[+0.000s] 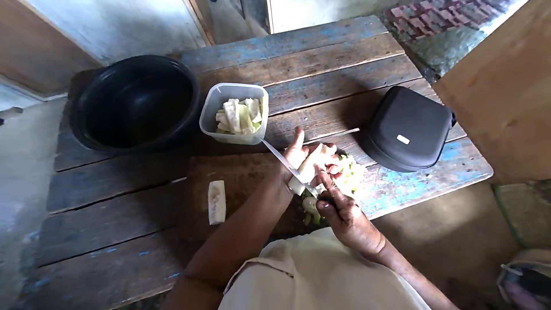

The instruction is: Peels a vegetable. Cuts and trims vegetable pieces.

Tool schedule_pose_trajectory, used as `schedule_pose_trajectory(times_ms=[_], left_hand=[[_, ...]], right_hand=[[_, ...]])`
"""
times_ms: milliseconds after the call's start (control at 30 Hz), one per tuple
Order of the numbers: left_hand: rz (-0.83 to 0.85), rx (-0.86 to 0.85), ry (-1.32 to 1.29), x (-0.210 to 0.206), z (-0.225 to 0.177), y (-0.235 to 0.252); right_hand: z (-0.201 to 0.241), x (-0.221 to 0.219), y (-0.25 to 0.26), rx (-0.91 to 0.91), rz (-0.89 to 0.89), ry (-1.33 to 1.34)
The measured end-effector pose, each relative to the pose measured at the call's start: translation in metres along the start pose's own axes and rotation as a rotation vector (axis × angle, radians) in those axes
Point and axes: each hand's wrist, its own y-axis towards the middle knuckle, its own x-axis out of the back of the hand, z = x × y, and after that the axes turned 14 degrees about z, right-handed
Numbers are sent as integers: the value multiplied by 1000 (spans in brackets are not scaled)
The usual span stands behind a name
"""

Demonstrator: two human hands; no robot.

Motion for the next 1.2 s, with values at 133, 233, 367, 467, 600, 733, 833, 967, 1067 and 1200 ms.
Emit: schedule_pose_trajectory(times_ms=[133,233,367,467,600,733,833,967,1067,1200], left_hand=[[-32,-101,-8,-3,15,-5],[-20,-170,2,-1,23,-7],[-64,-154,39,-2,25,-9],[-98,-133,39,4,23,-8],[-93,-147,-18,2,17,-11],[-56,-126,34,6,27,-14],[-114,-144,-36,9,32,-15],[-319,-118,13,-7,39,-12],[-332,-94,-24,-3,38,-10],[12,-32,24,22,33,-24]], right_hand=[[2,-3,1,-56,-79,-51],[-2,-5,2,-61,-108,-2],[-9,-6,4,-12,-101,166],[-9,-8,1,-22,-57,251],[-5,-4,-4,-134,50,85],[-3,-8,0,-187,-48,-32],[-6,-13,2,-174,-123,-67],[-16,-16,7,-160,-261,-96],[-19,-4,6,-185,-184,276],[-14,11,3,-217,-109,972]])
